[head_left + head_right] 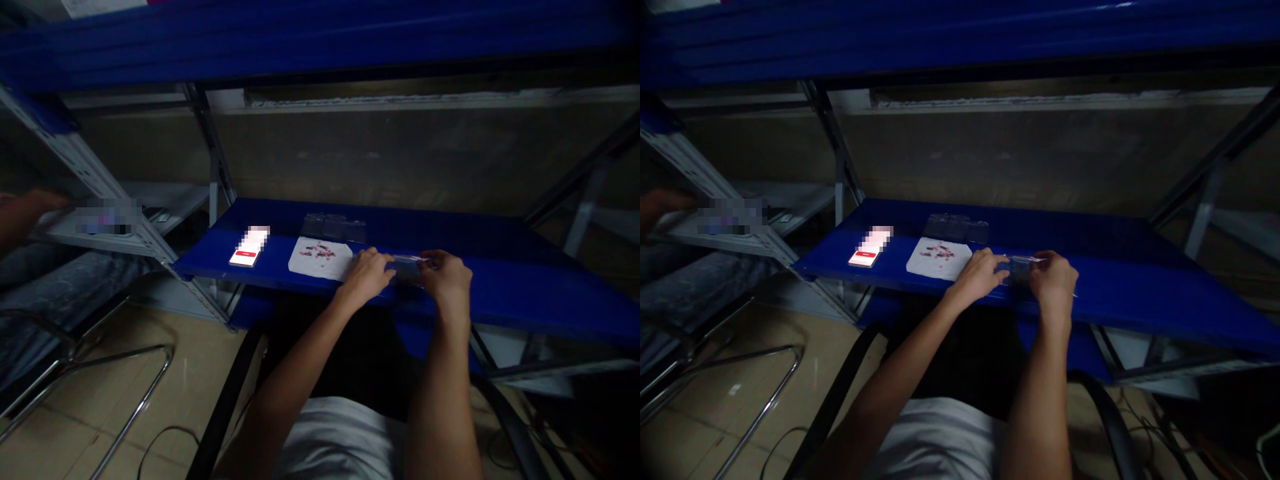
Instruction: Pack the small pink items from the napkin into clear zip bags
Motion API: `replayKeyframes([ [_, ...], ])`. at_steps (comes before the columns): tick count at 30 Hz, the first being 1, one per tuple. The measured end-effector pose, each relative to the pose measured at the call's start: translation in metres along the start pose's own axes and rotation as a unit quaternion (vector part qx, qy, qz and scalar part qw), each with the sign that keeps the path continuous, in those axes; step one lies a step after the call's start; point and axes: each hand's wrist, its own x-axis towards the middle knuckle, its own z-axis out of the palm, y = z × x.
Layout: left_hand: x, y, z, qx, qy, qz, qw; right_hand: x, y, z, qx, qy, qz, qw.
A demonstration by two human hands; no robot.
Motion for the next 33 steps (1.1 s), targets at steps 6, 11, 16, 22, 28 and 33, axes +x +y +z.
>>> replayKeyframes([
  [6, 0.007, 0.024, 0.038, 0.059, -0.017, 0.036, 0.997, 0.0, 0.037, -0.022, -0.014, -0.029, 0.082, 0.996],
  [11, 0.006, 0.029, 0.053, 0.061, 0.013, 0.033, 0.998, 0.001, 0.047, -0.024, -0.007, -0.044, 0.106, 0.993],
  [16, 0.005, 0.03, 0.048, 0.024, 0.051, 0.013, 0.998, 0.003, 0.052, -0.024, 0.017, 0.008, 0.101, 0.995],
  [22, -0.002, 0.029, 0.03, -0.088, 0.168, 0.013, 0.982, -0.014, 0.014, -0.018, 0.315, -0.16, 0.147, 0.924],
  [28, -0.021, 0.02, 0.008, -0.196, 0.212, 0.029, 0.957, -0.025, -0.027, -0.012, 0.54, -0.204, 0.094, 0.811],
  [33, -0.036, 0.0, -0.013, -0.289, 0.255, -0.028, 0.922, -0.029, -0.04, -0.004, 0.538, -0.245, 0.057, 0.805],
])
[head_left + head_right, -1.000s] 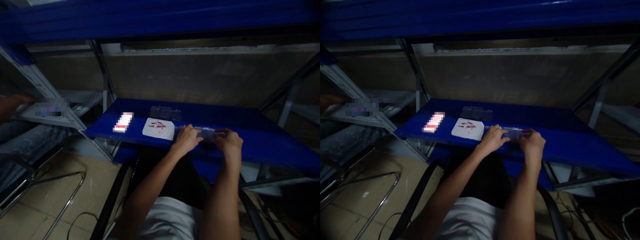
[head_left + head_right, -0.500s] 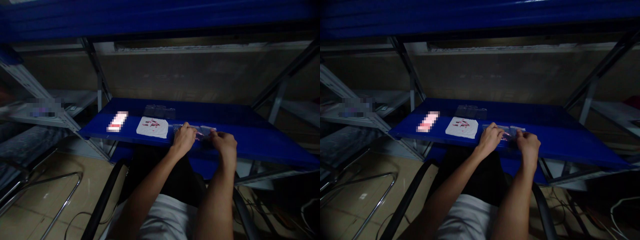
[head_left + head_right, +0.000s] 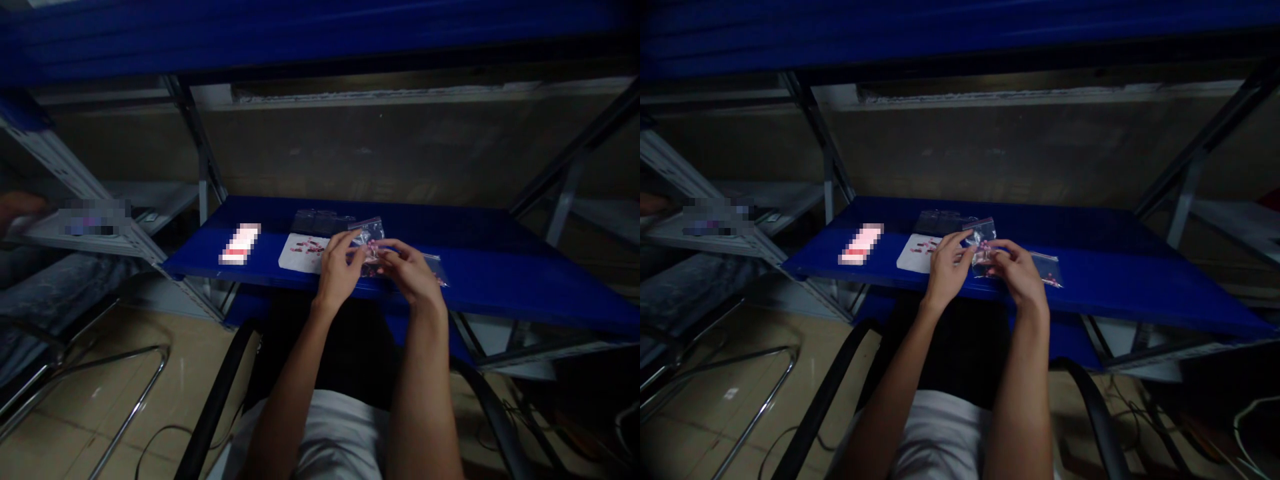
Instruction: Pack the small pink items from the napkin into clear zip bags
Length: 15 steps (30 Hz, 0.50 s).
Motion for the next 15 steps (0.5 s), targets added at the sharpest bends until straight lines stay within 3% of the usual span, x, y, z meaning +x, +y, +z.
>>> replayKeyframes([
  [4, 0.003, -0.008, -0.023, 0.027, 0.059, -0.018, 0.998, 0.001, 0.005, 0.01, -0.012, -0.082, 0.0, 0.997],
  [8, 0.008, -0.018, -0.038, 0.041, 0.027, -0.05, 0.998, 0.003, 0.005, 0.016, -0.066, -0.14, -0.008, 0.988],
  [11, 0.012, -0.023, -0.047, -0.001, 0.025, -0.078, 0.997, 0.004, 0.003, 0.021, -0.084, -0.141, -0.01, 0.986],
  [15, 0.013, -0.023, -0.059, -0.059, 0.004, -0.096, 0.994, 0.006, 0.003, 0.028, -0.08, -0.077, -0.015, 0.994],
])
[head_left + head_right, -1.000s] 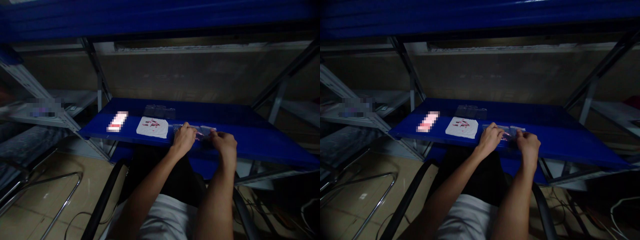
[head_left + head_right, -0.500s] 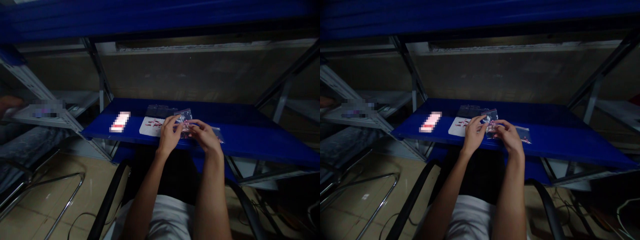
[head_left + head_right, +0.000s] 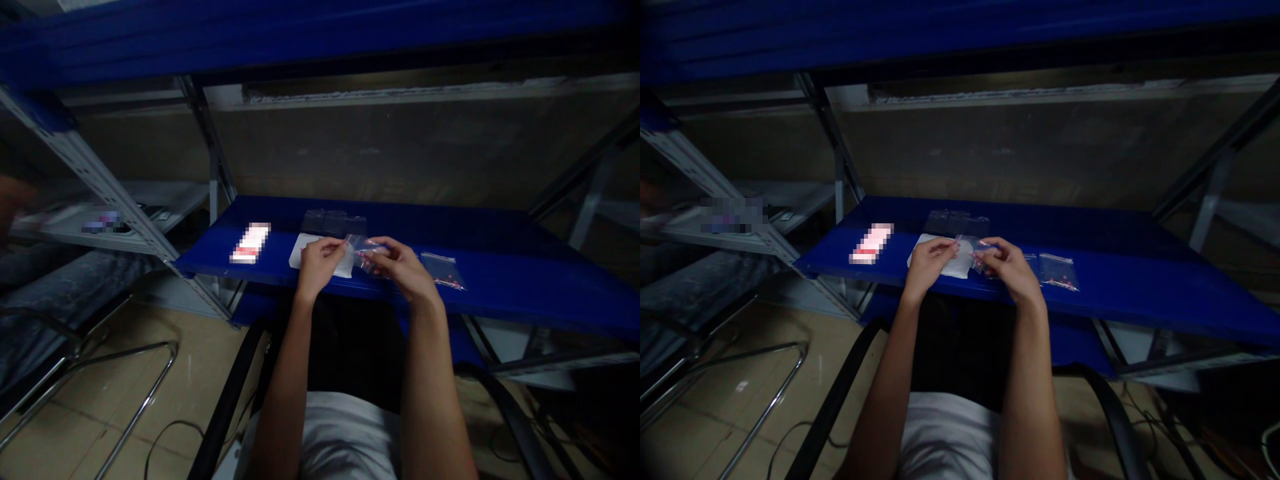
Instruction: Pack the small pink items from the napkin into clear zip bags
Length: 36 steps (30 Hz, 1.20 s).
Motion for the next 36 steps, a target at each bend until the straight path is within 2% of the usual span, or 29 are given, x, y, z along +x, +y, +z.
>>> replayKeyframes([
  [5, -0.001, 0.007, -0.009, -0.051, -0.011, -0.034, 0.998, 0.007, 0.004, 0.005, -0.018, 0.058, -0.004, 0.998],
  [9, 0.0, 0.009, -0.007, -0.091, -0.002, -0.045, 0.995, 0.007, -0.007, 0.006, -0.094, 0.149, -0.064, 0.982],
  [11, 0.0, 0.009, -0.004, -0.102, -0.006, -0.046, 0.994, 0.001, -0.018, 0.01, -0.115, 0.124, -0.088, 0.982],
  [14, -0.001, 0.009, 0.002, -0.117, -0.02, -0.043, 0.992, -0.008, -0.032, 0.019, -0.107, 0.007, -0.085, 0.991],
  [16, -0.003, 0.01, 0.005, -0.127, -0.031, -0.039, 0.991, -0.012, -0.037, 0.025, -0.102, -0.03, -0.083, 0.991],
  [22, -0.005, 0.013, 0.006, -0.1, -0.046, -0.044, 0.993, -0.013, -0.039, 0.029, -0.111, -0.036, -0.077, 0.99],
  [25, -0.004, 0.014, 0.002, -0.09, -0.071, -0.043, 0.992, -0.013, -0.041, 0.027, -0.113, -0.05, -0.082, 0.989],
  [31, -0.006, 0.016, 0.0, -0.093, -0.116, -0.05, 0.988, -0.013, -0.037, 0.028, -0.101, -0.039, -0.086, 0.99],
  [36, -0.009, 0.016, 0.006, -0.059, -0.103, -0.029, 0.993, -0.013, -0.037, 0.026, -0.094, -0.038, -0.083, 0.991],
])
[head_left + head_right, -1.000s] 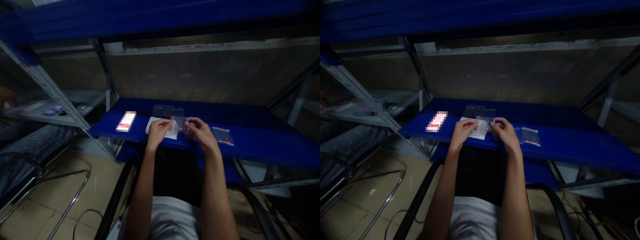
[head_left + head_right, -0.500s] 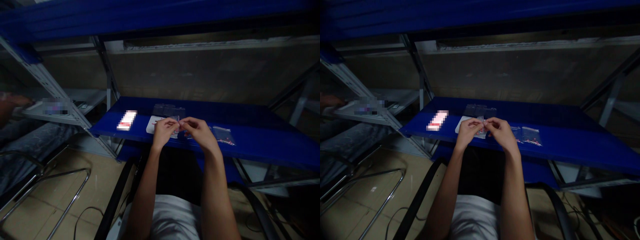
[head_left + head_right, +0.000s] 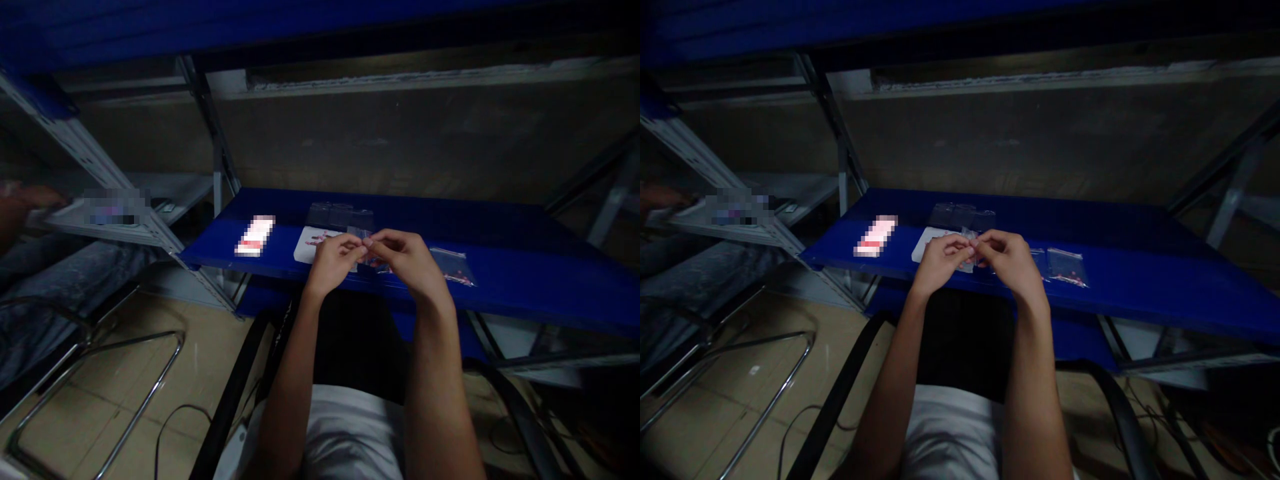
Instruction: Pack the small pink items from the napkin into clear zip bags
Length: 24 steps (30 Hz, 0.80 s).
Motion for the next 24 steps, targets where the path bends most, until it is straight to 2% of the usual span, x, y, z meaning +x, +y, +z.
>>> replayKeyframes([
  [8, -0.001, 0.004, -0.007, 0.043, 0.033, 0.048, 0.997, 0.004, -0.001, 0.006, 0.007, -0.022, -0.022, 0.999],
  [16, -0.005, 0.011, -0.005, 0.111, 0.041, 0.091, 0.989, 0.003, -0.006, 0.006, -0.165, 0.017, -0.054, 0.985],
  [24, -0.009, 0.01, -0.013, 0.119, 0.05, 0.088, 0.988, 0.001, -0.007, 0.016, -0.193, 0.021, -0.078, 0.978],
])
